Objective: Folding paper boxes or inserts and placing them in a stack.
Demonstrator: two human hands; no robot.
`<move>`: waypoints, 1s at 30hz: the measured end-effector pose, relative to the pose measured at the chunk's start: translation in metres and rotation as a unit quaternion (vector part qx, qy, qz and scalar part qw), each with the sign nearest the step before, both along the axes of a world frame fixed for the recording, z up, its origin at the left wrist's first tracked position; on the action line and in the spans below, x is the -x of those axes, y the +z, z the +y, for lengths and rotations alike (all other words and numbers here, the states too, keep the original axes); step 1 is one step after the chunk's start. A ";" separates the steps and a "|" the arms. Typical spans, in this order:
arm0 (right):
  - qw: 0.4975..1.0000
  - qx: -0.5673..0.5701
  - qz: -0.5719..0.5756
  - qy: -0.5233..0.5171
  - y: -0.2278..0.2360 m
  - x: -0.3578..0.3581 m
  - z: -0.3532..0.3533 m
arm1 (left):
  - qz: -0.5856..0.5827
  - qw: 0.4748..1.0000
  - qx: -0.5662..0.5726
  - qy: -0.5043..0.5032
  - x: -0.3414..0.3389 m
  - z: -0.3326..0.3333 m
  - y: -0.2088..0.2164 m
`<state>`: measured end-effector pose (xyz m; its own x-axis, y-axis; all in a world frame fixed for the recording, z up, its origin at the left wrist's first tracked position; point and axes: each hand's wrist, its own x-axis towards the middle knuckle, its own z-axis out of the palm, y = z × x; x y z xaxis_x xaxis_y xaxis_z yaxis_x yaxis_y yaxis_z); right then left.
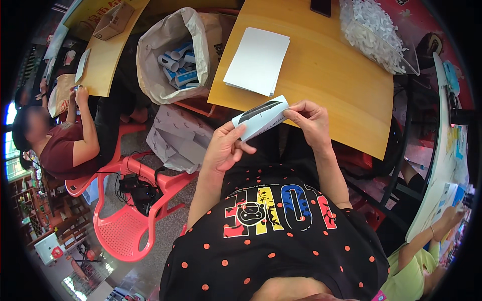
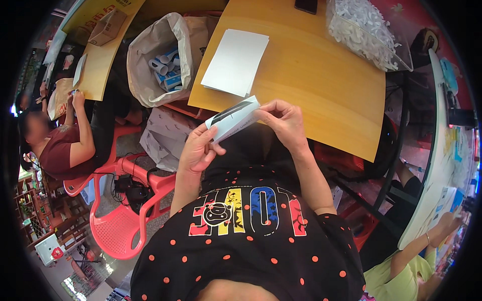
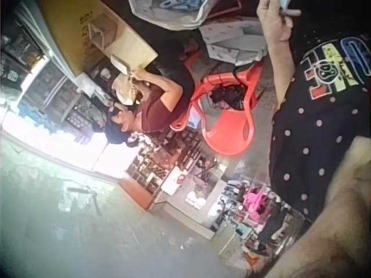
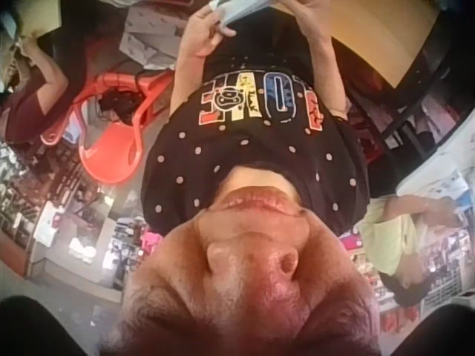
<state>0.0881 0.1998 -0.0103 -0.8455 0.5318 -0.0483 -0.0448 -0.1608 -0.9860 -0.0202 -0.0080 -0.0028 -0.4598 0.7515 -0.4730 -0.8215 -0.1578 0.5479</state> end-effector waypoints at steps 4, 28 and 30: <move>1.000 0.015 -0.019 0.002 -0.006 -0.002 0.001 | 0.038 0.998 0.019 -0.043 0.003 -0.007 -0.012; 0.996 0.083 -0.033 0.002 -0.014 0.005 -0.005 | 0.286 0.941 0.155 0.091 -0.023 0.016 -0.014; 0.997 0.073 -0.032 0.010 -0.018 0.005 -0.004 | 0.271 0.947 0.153 0.085 -0.023 0.015 -0.014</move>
